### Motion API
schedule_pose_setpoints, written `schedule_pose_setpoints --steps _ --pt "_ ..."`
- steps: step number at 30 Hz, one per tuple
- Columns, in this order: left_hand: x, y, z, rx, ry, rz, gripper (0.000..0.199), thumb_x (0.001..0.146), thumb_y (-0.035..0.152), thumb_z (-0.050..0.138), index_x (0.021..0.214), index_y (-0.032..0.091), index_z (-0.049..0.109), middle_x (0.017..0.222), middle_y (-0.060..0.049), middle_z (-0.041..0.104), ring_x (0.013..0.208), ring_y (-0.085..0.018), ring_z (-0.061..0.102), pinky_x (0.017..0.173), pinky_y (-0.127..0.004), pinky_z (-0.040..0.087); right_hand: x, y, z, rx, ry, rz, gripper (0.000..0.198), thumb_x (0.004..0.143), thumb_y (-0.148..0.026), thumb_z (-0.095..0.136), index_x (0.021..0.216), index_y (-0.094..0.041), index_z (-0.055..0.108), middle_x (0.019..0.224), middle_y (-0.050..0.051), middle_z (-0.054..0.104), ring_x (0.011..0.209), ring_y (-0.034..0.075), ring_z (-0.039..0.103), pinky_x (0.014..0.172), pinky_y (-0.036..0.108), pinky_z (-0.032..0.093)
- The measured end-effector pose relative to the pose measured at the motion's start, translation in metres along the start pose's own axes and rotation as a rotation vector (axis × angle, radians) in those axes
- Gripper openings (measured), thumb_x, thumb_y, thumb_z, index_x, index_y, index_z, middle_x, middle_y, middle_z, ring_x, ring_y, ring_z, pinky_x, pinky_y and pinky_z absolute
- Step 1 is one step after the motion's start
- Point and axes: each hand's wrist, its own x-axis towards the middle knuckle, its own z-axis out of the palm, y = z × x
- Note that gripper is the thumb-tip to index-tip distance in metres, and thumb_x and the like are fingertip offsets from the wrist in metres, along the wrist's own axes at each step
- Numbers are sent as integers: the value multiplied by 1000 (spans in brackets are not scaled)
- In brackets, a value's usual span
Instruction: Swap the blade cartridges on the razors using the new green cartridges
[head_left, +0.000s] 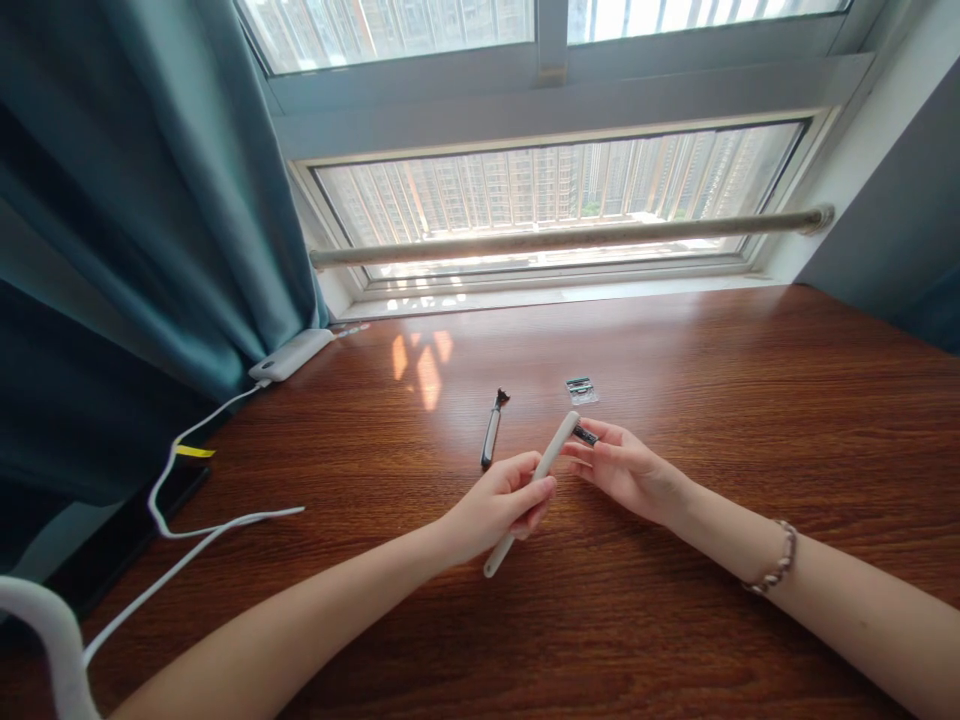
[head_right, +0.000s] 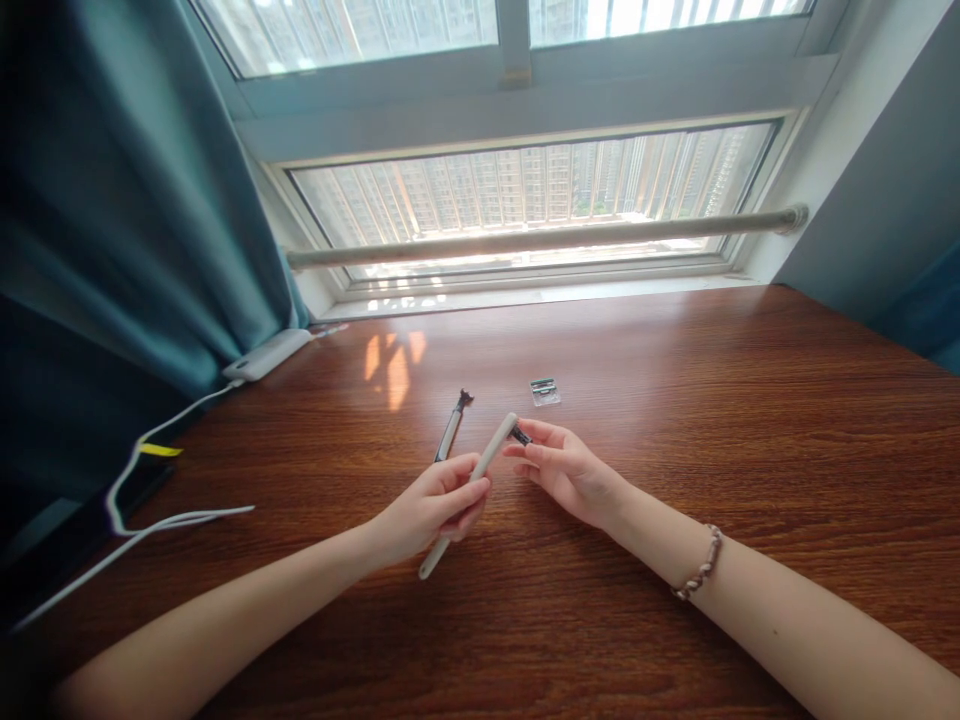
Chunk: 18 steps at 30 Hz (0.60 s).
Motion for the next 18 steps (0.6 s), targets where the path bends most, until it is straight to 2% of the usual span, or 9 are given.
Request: schedule_pose_setpoints --steps 8,18 --pt "0 1 -1 5 35 9 23 81 37 47 77 17 38 50 8 36 39 -2 23 37 -16 17 0 0 -2 -12 -2 -14 33 70 -30 65 102 -23 59 101 4 61 98 16 54 83 29 39" --pt "-1 -1 0 -11 24 -22 27 79 40 48 73 17 35 49 7 38 36 -2 23 36 -17 15 3 -4 -2 -63 52 -41 32 70 -28 65 101 -24 60 103 4 60 94 15 55 78 27 42"
